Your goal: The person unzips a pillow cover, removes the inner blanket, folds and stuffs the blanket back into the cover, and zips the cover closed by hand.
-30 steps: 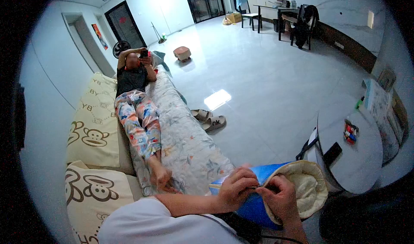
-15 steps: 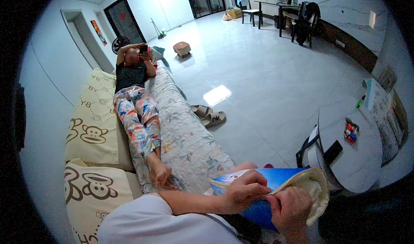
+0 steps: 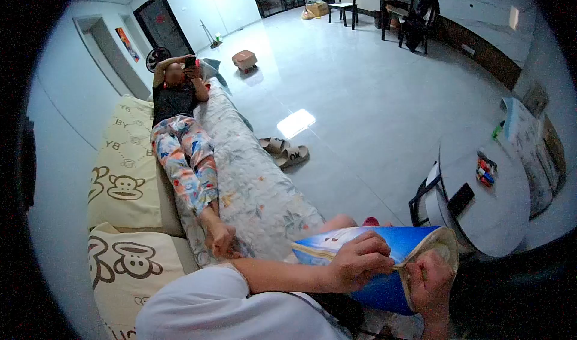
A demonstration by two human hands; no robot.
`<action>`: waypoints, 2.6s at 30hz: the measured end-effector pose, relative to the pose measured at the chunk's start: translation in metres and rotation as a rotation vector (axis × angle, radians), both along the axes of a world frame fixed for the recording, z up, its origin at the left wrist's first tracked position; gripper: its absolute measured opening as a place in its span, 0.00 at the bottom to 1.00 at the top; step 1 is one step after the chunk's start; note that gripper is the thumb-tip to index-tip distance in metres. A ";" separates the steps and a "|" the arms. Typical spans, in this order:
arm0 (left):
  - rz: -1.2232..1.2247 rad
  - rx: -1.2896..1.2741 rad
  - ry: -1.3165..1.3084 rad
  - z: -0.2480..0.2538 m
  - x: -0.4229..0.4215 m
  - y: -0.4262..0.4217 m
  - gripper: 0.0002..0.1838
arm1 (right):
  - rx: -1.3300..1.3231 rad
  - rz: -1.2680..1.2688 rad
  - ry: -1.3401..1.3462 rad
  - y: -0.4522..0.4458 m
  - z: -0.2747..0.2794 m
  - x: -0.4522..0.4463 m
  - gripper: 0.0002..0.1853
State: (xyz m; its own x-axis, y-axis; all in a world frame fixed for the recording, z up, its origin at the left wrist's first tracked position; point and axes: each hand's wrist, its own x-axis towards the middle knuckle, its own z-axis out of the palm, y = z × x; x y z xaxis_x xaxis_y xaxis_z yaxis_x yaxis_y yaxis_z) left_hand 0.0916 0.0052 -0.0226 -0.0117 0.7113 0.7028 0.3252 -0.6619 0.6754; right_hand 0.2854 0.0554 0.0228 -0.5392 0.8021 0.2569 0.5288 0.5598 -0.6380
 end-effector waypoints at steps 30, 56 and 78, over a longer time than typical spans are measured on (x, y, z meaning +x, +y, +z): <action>0.565 0.020 0.340 0.032 -0.083 -0.058 0.09 | -0.386 0.022 0.040 0.036 0.011 -0.038 0.25; 0.455 -0.156 0.968 0.083 -0.028 0.029 0.07 | -0.234 -0.057 0.339 -0.076 0.027 -0.079 0.14; -0.356 -0.616 0.592 0.027 -0.001 0.033 0.10 | -0.391 0.084 0.273 -0.078 -0.051 -0.046 0.12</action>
